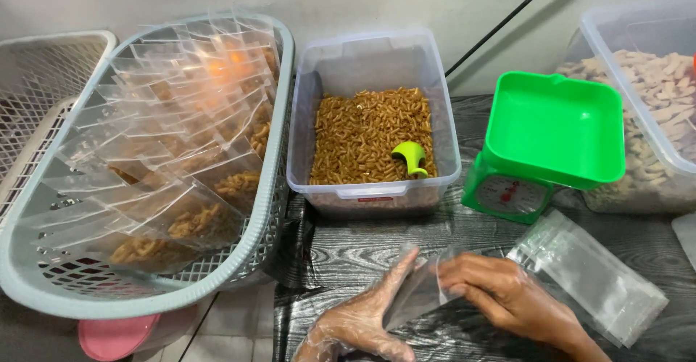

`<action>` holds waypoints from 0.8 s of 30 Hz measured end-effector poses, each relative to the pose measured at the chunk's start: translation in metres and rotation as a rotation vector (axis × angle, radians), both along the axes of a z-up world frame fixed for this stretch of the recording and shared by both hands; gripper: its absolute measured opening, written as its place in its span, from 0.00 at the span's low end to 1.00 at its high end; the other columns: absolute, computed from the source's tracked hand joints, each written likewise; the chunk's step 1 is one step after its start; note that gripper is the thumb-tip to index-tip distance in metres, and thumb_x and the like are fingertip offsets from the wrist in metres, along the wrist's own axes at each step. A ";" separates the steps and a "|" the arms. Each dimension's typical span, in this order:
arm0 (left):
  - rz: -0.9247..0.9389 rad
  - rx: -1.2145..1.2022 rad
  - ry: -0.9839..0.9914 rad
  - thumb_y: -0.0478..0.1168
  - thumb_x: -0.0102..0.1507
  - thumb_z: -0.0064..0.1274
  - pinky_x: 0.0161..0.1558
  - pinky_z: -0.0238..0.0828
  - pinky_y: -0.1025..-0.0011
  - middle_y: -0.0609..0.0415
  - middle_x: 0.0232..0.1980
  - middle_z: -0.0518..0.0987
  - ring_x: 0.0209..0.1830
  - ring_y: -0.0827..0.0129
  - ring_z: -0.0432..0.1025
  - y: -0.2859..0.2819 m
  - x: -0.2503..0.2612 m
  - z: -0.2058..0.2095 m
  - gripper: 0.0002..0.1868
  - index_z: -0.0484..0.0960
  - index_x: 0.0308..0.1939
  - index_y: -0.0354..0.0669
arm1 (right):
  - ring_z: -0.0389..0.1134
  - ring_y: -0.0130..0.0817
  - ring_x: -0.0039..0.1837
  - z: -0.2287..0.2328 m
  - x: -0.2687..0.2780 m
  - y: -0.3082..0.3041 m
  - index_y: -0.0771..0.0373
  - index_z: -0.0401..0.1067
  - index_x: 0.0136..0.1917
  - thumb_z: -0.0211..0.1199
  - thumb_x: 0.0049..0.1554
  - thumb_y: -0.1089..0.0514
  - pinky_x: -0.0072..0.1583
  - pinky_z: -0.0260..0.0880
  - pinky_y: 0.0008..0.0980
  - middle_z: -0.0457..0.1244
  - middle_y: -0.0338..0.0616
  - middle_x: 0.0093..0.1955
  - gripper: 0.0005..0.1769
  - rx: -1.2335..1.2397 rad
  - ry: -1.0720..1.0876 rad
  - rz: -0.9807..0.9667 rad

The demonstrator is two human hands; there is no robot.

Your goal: Scooping dried food items into small plastic bags and placing them in a basket

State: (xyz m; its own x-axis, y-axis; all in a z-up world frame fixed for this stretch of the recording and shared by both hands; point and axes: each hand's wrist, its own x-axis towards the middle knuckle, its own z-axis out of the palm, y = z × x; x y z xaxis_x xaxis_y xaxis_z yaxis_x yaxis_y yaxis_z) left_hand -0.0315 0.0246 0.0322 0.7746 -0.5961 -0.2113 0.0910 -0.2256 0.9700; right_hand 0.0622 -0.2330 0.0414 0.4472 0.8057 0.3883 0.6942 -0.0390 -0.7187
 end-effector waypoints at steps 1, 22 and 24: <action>0.000 0.000 0.001 0.77 0.44 0.54 0.77 0.28 0.57 0.42 0.85 0.29 0.85 0.55 0.29 0.002 0.000 0.006 0.77 0.22 0.79 0.50 | 0.78 0.39 0.58 0.001 0.001 -0.003 0.61 0.77 0.52 0.54 0.64 0.56 0.57 0.77 0.33 0.74 0.45 0.56 0.12 0.000 0.001 0.000; 0.423 0.100 -0.418 0.65 0.47 0.64 0.73 0.54 0.57 0.41 0.80 0.58 0.79 0.52 0.57 -0.022 0.003 -0.015 0.65 0.50 0.78 0.39 | 0.70 0.43 0.42 0.007 -0.006 0.038 0.51 0.73 0.69 0.58 0.64 0.46 0.45 0.67 0.42 0.64 0.42 0.37 0.22 -0.269 -0.167 0.022; 0.528 -0.008 -0.520 0.56 0.49 0.68 0.62 0.68 0.63 0.48 0.60 0.75 0.59 0.62 0.72 -0.024 0.007 -0.016 0.53 0.61 0.73 0.43 | 0.72 0.45 0.47 0.017 -0.008 0.045 0.52 0.73 0.64 0.55 0.65 0.44 0.49 0.68 0.41 0.71 0.43 0.44 0.19 -0.278 -0.182 0.042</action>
